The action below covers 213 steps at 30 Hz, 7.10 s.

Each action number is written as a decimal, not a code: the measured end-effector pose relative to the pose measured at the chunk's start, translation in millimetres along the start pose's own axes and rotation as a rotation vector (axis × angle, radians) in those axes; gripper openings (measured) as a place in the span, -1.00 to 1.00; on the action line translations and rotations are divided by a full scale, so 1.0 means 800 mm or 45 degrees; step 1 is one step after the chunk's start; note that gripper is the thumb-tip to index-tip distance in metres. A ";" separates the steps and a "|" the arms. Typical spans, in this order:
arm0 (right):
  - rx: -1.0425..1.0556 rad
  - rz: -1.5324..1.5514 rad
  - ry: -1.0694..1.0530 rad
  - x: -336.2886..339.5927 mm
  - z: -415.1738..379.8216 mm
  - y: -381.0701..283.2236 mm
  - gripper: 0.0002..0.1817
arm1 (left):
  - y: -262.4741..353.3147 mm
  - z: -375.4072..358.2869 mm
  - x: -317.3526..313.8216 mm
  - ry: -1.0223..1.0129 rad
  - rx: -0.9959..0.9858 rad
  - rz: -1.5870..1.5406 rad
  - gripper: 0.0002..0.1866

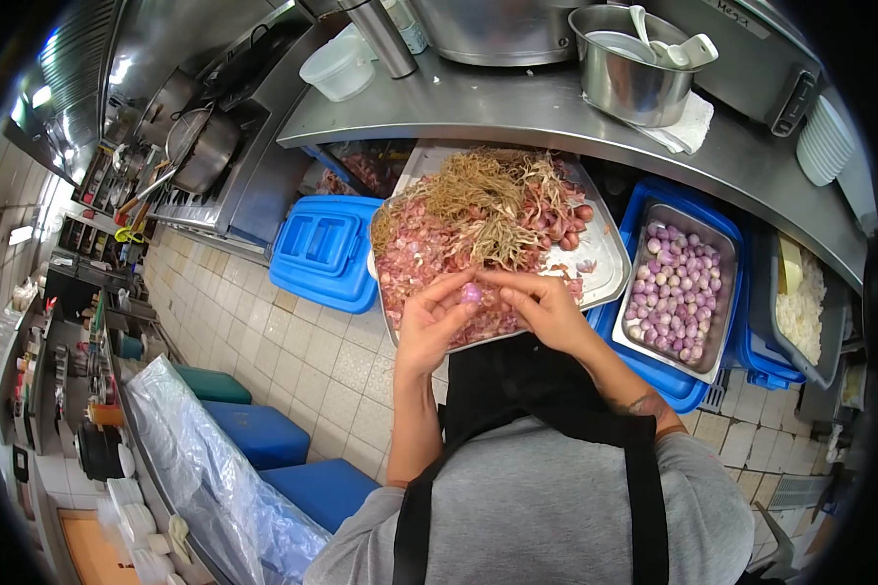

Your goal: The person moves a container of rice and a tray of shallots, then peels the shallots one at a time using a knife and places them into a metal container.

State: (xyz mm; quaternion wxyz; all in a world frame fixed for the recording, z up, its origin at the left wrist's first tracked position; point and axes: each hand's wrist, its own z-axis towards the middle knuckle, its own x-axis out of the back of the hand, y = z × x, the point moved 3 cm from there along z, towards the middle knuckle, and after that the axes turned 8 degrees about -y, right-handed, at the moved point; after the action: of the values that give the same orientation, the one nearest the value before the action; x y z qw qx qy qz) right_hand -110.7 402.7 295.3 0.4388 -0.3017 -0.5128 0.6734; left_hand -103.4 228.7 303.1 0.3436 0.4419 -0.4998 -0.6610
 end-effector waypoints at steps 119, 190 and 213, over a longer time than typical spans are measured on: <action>-0.443 0.820 0.162 0.000 -0.004 0.115 -0.59 | -0.129 0.068 0.031 0.200 0.116 -0.376 -0.65; -0.104 0.725 0.157 -0.025 -0.014 -0.001 -0.80 | -0.051 -0.003 -0.056 0.553 -0.812 0.026 -0.68; -0.257 0.719 0.063 -0.008 -0.002 0.021 -0.78 | -0.060 0.014 -0.032 0.353 -0.208 -0.447 -0.57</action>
State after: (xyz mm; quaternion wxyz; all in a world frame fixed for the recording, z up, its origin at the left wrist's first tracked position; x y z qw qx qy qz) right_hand -110.9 396.3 278.6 0.2140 -0.4908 -0.4622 0.7069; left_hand -104.5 268.4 264.2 0.3234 0.5792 -0.3084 -0.6818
